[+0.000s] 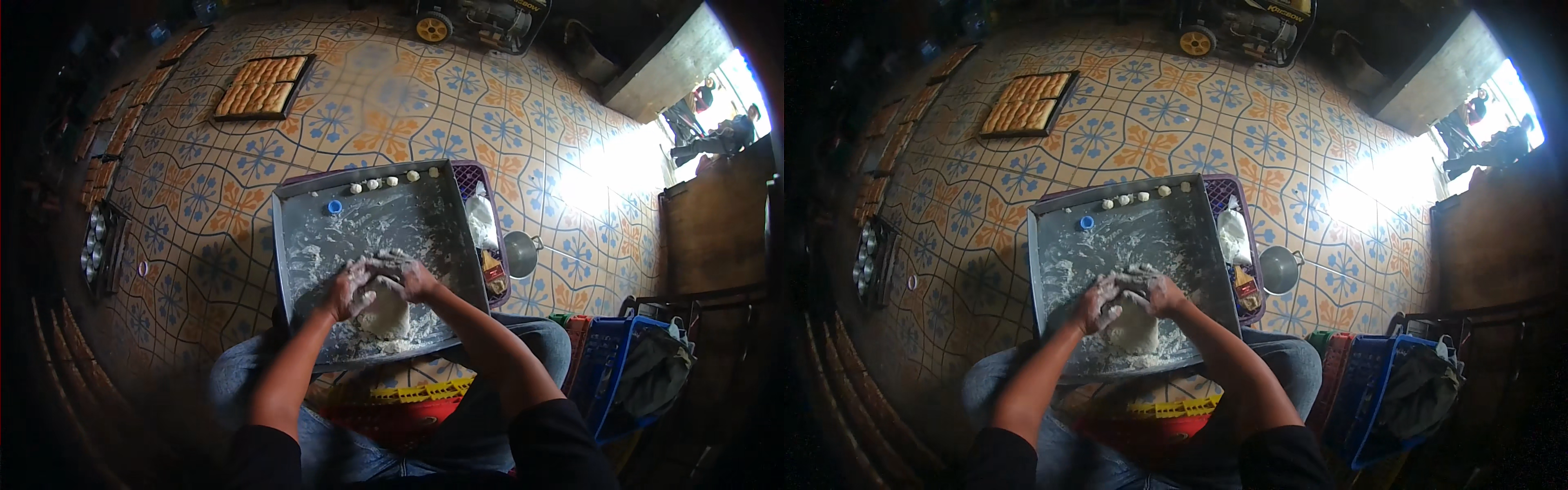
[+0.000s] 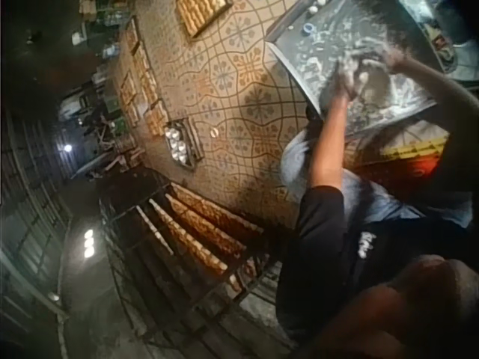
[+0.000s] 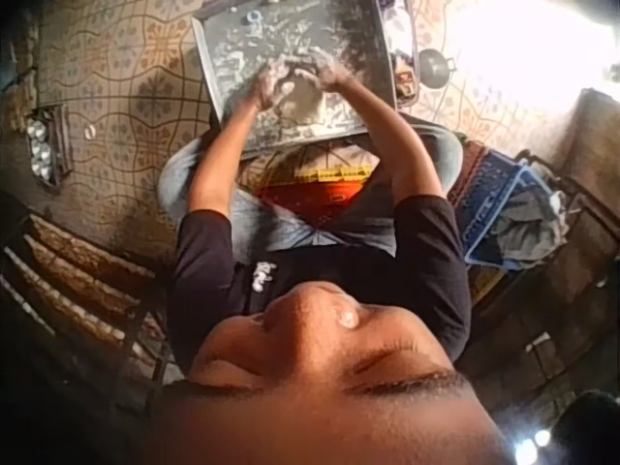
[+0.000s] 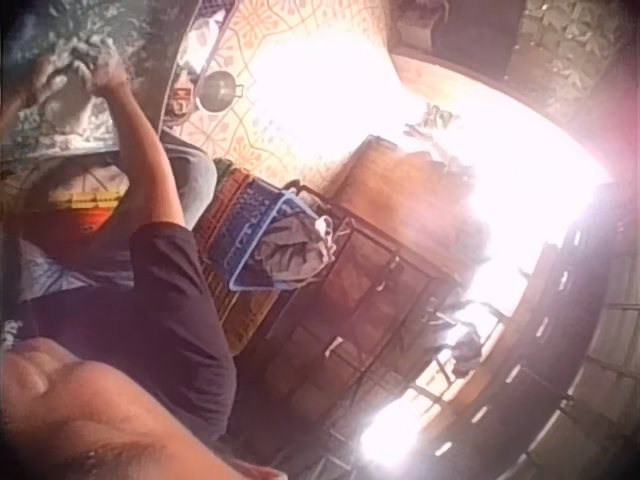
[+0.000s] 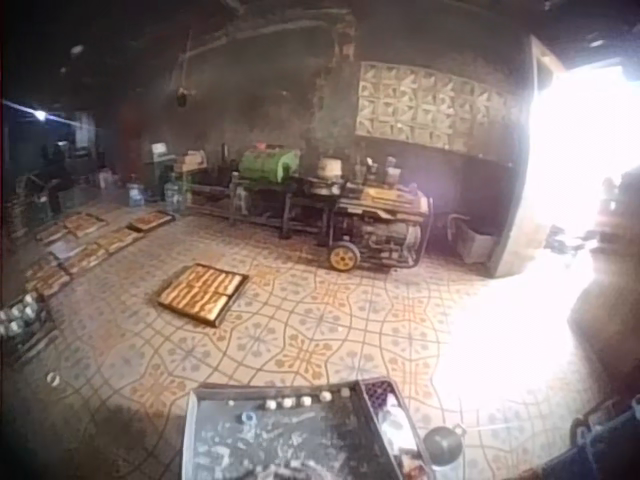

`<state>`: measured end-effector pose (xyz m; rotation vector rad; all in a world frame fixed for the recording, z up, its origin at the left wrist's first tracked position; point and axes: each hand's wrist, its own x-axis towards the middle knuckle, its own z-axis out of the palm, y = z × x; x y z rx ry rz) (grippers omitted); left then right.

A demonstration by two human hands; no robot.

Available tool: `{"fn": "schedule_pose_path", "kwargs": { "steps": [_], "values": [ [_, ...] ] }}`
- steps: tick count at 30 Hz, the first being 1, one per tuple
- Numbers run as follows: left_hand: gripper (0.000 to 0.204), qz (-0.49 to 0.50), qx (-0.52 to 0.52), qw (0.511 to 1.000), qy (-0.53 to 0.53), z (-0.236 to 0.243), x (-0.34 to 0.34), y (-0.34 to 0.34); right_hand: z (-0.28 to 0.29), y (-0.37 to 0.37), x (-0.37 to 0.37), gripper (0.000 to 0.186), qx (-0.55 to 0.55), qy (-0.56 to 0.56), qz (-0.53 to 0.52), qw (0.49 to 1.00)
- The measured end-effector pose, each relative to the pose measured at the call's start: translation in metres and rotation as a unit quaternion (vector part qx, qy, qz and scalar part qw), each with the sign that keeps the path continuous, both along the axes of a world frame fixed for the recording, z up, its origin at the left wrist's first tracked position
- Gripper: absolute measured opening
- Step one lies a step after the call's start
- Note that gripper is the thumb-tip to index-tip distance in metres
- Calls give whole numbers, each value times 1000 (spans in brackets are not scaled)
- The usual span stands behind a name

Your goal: The person kneads a mass of dough in a metal tray by hand and pours water from a plastic bottle into the tray to moisten the dough.

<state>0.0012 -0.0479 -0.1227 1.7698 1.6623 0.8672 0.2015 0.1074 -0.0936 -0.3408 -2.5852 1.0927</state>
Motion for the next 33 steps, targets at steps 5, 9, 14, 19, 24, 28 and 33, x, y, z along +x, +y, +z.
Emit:
{"fn": "schedule_pose_path", "kwargs": {
  "steps": [5,9,14,19,24,28,33],
  "values": [
    [55,19,-24,998,-54,22,0,-4,4,11,12,46,-100,-73,-23,992],
    [60,51,-146,988,-15,18,29,-7,-4,-1,11,47,-72,-1,-158,985],
    [73,16,-107,984,141,0,54,-52,-9,-80,24,51,-30,-68,-177,981],
    [77,64,-131,988,56,36,50,-39,-1,-70,38,58,97,-51,-95,989],
    [59,46,-254,962,90,59,65,-40,-18,-77,49,55,125,-139,-63,980],
    [55,68,-188,977,75,74,81,-28,-30,-55,58,39,-23,-194,-106,975],
    [36,150,-10,987,65,104,51,-32,64,-52,18,29,-6,-60,-162,985]
  ]
}}
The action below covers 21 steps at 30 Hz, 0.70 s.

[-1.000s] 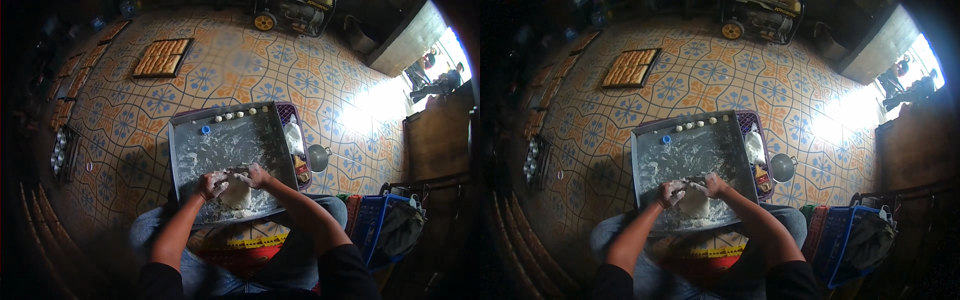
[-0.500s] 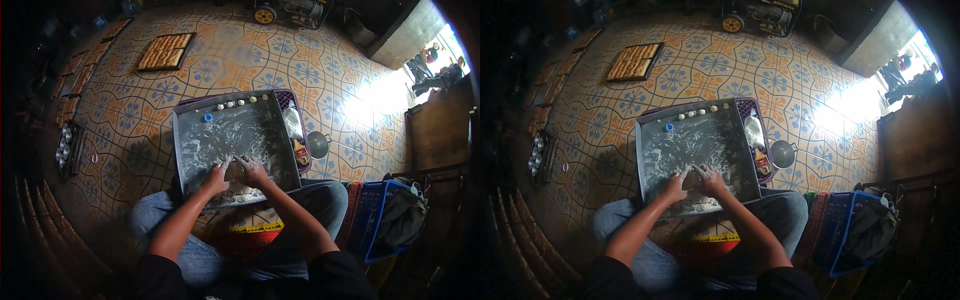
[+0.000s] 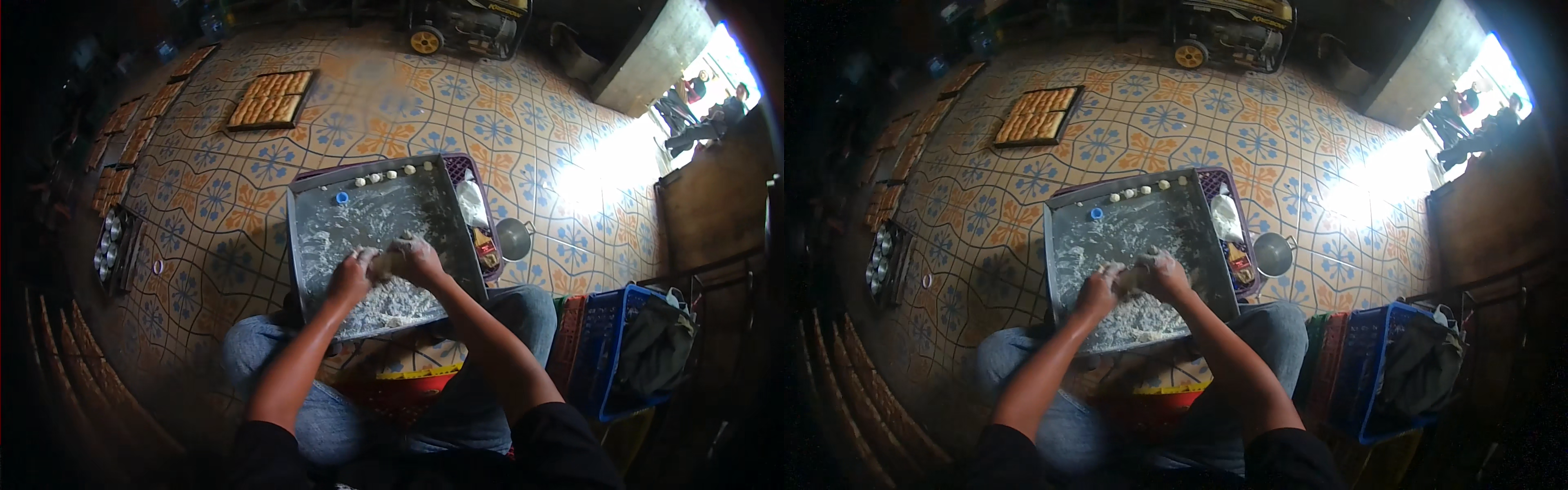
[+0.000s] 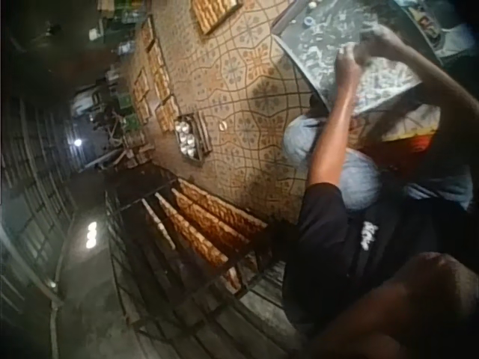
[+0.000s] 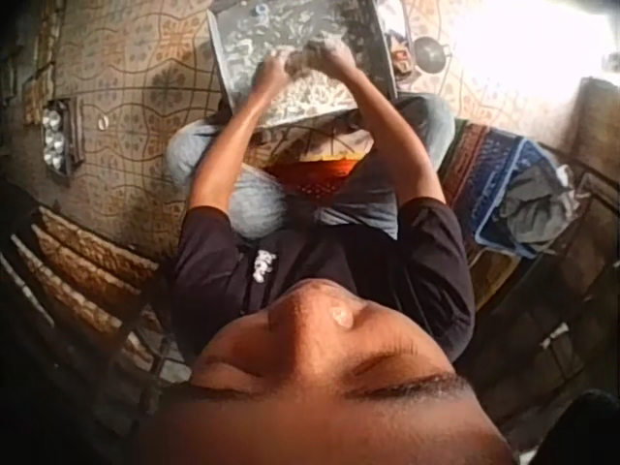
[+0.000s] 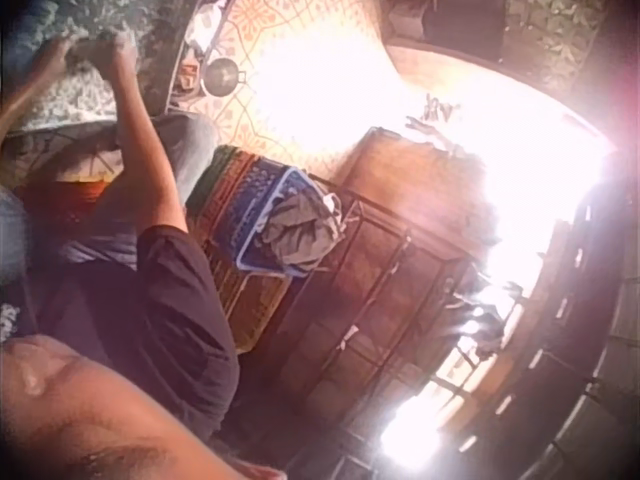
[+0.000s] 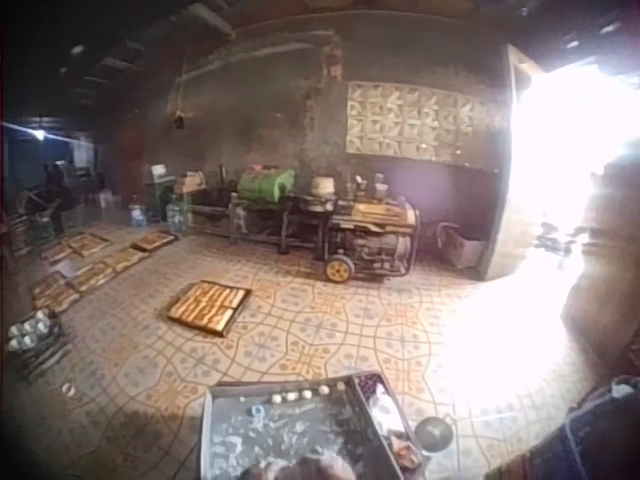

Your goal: The person kneads a mass of dough in a metal tray by hand and pours water from a plastic bottle into the tray to moisten the dough.

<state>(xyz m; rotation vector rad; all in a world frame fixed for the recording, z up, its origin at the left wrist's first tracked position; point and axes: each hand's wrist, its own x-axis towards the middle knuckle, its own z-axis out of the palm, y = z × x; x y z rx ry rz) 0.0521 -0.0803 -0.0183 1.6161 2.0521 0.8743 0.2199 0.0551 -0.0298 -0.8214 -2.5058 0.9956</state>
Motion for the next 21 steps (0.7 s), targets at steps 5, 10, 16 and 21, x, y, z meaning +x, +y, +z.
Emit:
{"fn": "schedule_pose_path", "kwargs": {
  "steps": [5,10,16,21],
  "values": [
    [30,-27,17,999,45,16,-19,-19,15,-26,0,38,134,53,29,989],
    [52,-125,-236,963,-28,-5,-11,-11,-68,-14,39,41,97,-93,120,984],
    [55,-76,-21,993,-85,-22,-20,18,-37,19,8,56,-125,-6,5,992],
    [61,25,-37,998,44,-46,51,44,-41,7,-18,36,-128,145,-270,943]
  ]
}}
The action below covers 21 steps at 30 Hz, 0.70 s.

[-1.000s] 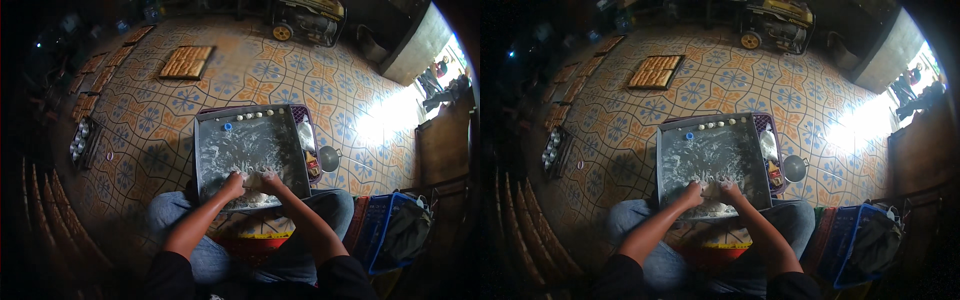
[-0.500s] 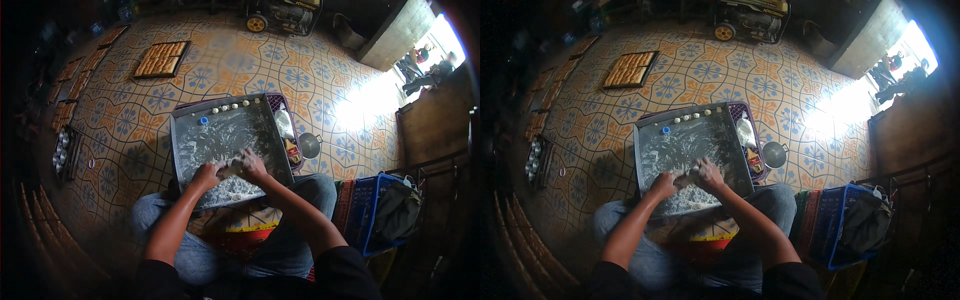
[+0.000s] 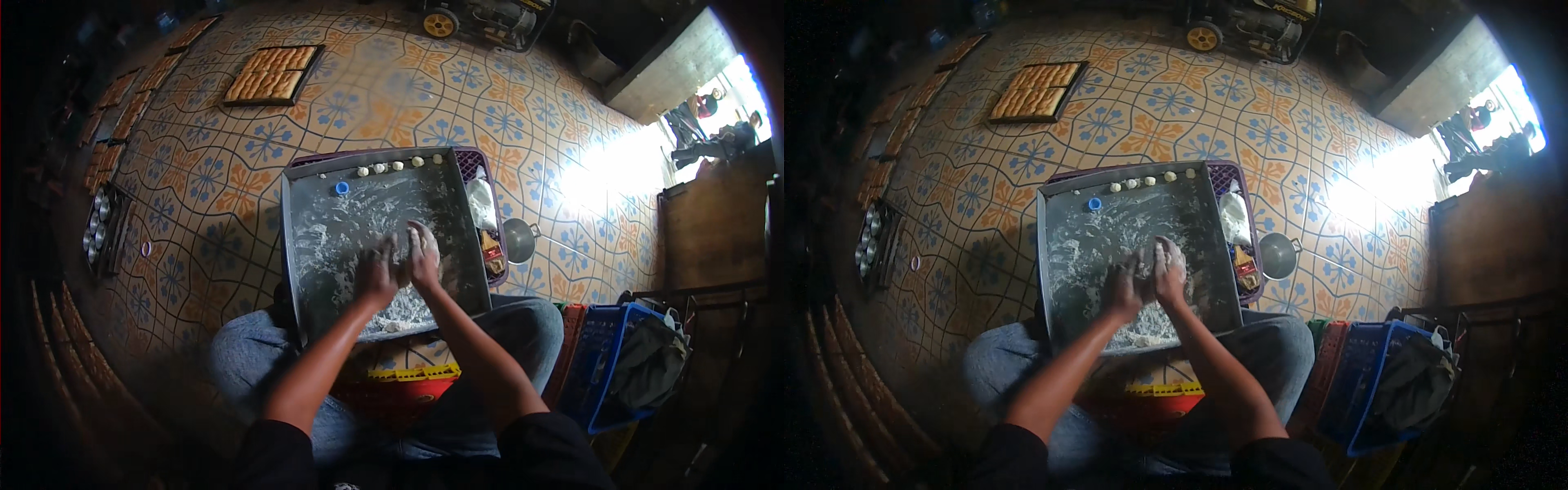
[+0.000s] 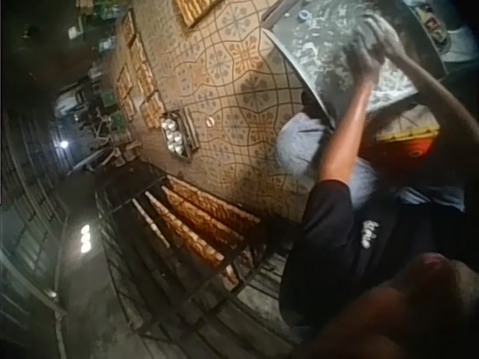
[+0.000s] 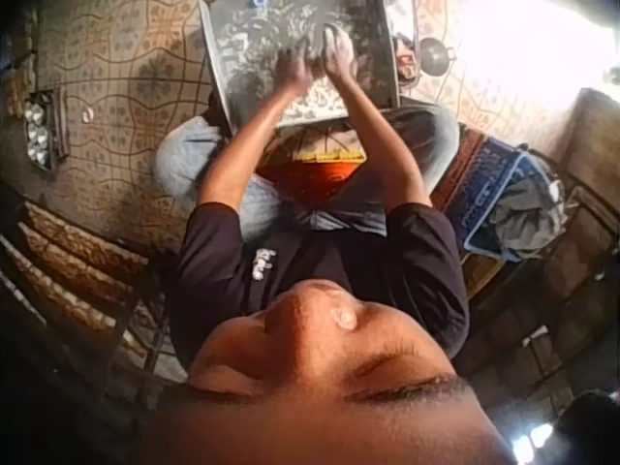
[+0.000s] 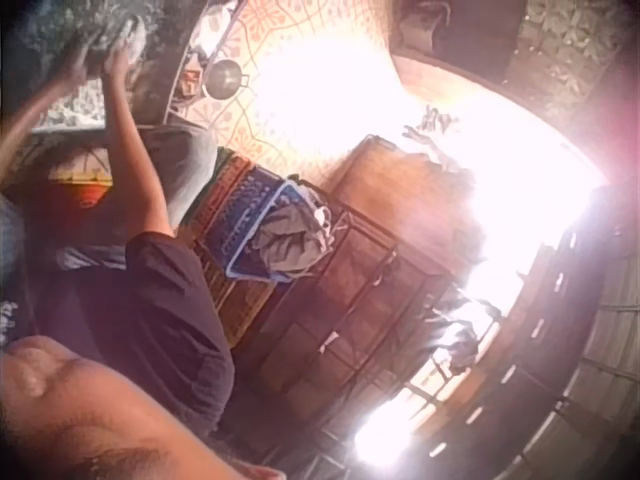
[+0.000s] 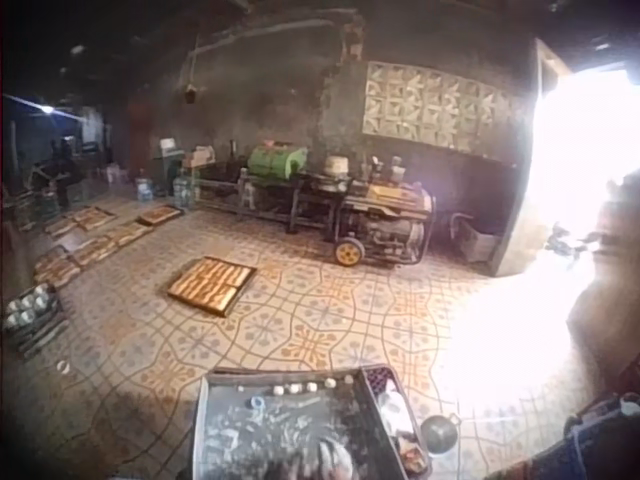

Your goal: The person kneads a mass of dough in a metal tray by hand and pours water from a plastic bottle into the tray to moisten the dough.

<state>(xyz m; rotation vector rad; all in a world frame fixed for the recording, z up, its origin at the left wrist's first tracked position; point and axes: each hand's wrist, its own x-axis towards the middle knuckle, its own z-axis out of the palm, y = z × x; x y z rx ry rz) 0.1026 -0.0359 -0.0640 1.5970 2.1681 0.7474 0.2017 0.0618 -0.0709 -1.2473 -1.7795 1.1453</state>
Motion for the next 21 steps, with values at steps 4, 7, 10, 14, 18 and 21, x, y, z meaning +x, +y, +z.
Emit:
{"fn": "schedule_pose_path", "kwargs": {
  "steps": [4,7,10,14,18,21],
  "values": [
    [77,-50,38,994,89,-44,14,-1,-17,-19,-5,39,92,-122,99,983],
    [90,-43,-93,995,11,-39,-4,25,-16,-7,-14,48,154,-240,237,929],
    [93,-27,-135,977,163,-49,1,20,-12,-5,-23,53,83,-232,254,936],
    [93,7,-74,977,198,-62,10,-3,1,-35,-5,68,190,-296,284,892],
    [93,4,-97,985,144,-55,0,13,14,-18,-22,71,140,-319,270,898],
    [93,3,-88,983,162,-60,7,1,8,-31,-17,73,160,-315,271,896]
  ]
}}
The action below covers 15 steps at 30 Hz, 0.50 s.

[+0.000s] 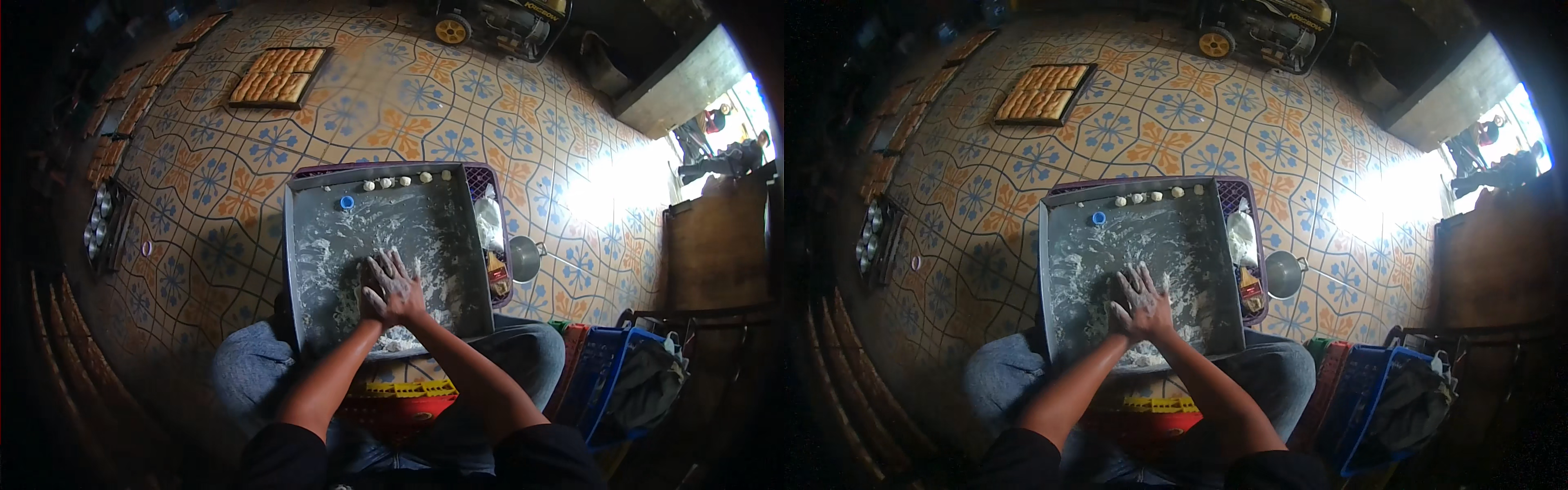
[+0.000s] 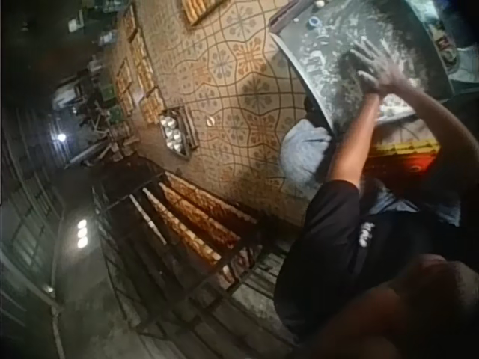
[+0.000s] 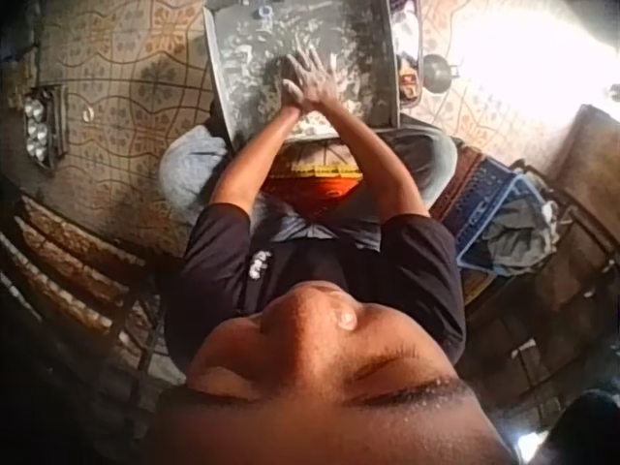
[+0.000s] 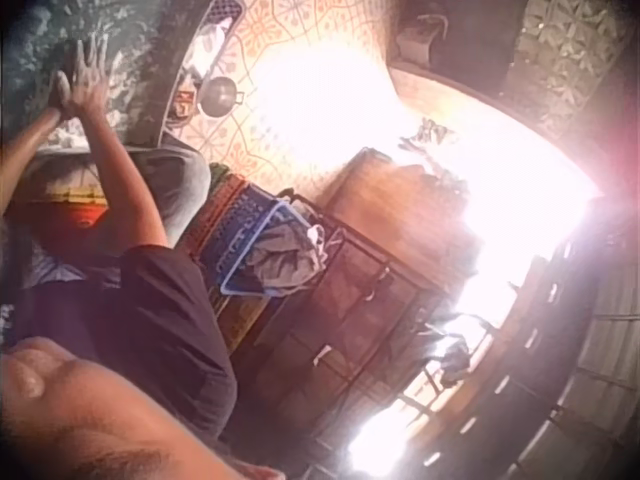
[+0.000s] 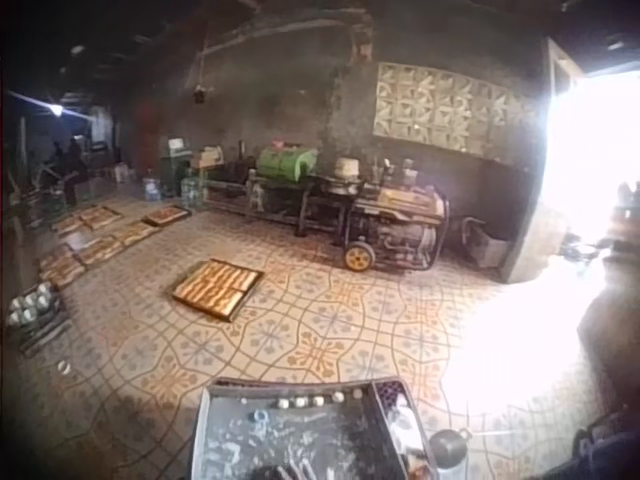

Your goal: The person kneads a mass of dough in a metal tray by hand and pours water from a plastic bottle into the tray to moisten the dough.

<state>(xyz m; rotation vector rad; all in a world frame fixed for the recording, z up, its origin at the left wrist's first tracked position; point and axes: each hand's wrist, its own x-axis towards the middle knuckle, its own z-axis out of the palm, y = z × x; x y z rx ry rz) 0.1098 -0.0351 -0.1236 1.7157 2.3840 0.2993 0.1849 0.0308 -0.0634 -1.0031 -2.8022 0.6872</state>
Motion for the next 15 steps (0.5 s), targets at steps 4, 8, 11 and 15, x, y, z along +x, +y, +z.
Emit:
{"fn": "schedule_pose_path", "kwargs": {
  "steps": [4,8,11,15],
  "values": [
    [93,-9,8,1000,17,4,2,-10,-4,-15,20,74,-1,44,-7,999],
    [92,22,-64,985,-156,20,-10,16,-11,18,-8,71,-34,20,-75,996],
    [93,-15,25,987,159,-2,0,-10,-12,-9,0,74,1,37,-40,998],
    [96,2,23,997,73,-16,-1,-8,-15,0,3,79,-12,44,-38,998]
  ]
}}
